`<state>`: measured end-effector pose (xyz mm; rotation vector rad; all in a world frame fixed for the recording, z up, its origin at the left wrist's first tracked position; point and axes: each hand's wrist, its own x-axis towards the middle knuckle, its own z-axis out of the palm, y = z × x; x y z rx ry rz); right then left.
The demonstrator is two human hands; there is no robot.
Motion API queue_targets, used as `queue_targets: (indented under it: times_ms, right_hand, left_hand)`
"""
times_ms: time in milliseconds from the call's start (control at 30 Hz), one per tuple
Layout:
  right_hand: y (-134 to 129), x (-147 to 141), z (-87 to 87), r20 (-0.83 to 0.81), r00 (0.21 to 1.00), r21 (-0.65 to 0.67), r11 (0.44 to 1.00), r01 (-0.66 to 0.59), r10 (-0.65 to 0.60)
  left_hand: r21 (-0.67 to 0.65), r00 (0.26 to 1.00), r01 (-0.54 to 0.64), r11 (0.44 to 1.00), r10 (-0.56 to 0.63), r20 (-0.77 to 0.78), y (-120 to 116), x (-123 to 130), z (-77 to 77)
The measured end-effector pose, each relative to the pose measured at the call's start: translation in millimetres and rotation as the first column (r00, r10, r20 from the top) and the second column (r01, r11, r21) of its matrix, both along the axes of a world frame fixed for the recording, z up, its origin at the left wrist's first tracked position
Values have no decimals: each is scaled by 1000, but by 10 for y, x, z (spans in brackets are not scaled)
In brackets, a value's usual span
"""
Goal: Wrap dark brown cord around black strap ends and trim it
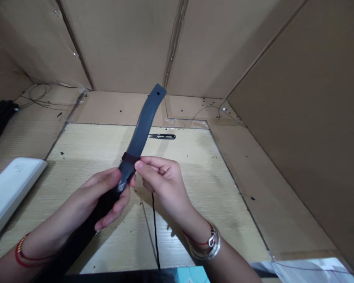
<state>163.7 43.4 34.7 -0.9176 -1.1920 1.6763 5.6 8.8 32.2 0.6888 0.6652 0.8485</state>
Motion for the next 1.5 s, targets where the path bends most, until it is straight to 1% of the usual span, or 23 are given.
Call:
queue_targets:
  times_ms: [67,200,367,433,533,633,733,833,967,1100,1167,1233,1300,1367,1500]
  right_hand:
    - [12,5,-3,-25,1000,3,1000,-2,2]
    - [-3,4,-6,-41,999,22,999,37,-36]
    - [-46,2,-13,-2,996,31,995,94,-94]
    - [-55,-3,-13,-3,996,40,995,91,-91]
    - [-62,-20,-4,-29,998,37,998,55,-54]
    - [-69,-37,3,-66,997,30,999,29,-27]
    - [-76,-44,-3,-67,996,34,998,61,-59]
    - [-75,-44,-13,-53,995,25,995,92,-90]
    - [-47,-42,-22,-124,991,-26,999,41,-44]
    - [2,-27,-44,-216,975,-124,989,-79,51]
    - [18,-21,-60,-241,963,-147,976,-160,122]
    - [19,-23,-75,-248,953,-141,967,-214,175]
    - [5,-30,-88,-253,949,-110,969,-219,186]
    - [-14,-37,-100,-250,954,-70,980,-186,163]
    - [-35,-37,-126,-216,971,-6,995,-102,99]
  left_hand:
    - [-9,1000,3,1000,-3,22,-3,-18,2]
    - [-33,996,49,998,-47,72,-1,-68,-17]
    - [-37,980,142,989,-135,148,12,-122,-41]
    - [-35,977,147,989,-140,158,8,-127,-37]
    - [-36,989,107,994,-103,103,-18,-111,-19]
    - [-25,995,96,995,-95,37,-44,-80,2]
    - [0,996,81,997,-81,-32,-47,-54,14]
    - [-23,996,76,997,-77,-54,-38,-46,23]
    - [-31,997,77,997,-78,-24,-44,-59,39]
    - [-5,994,103,995,-102,27,-56,-75,23]
    - [25,987,130,991,-131,88,-57,-78,-13]
    - [45,970,163,986,-168,177,-56,-76,-63]
    - [47,945,194,980,-200,258,-57,-73,-107]
    - [46,935,205,978,-209,285,-61,-73,-126]
    - [37,961,159,987,-163,222,-78,-77,-73]
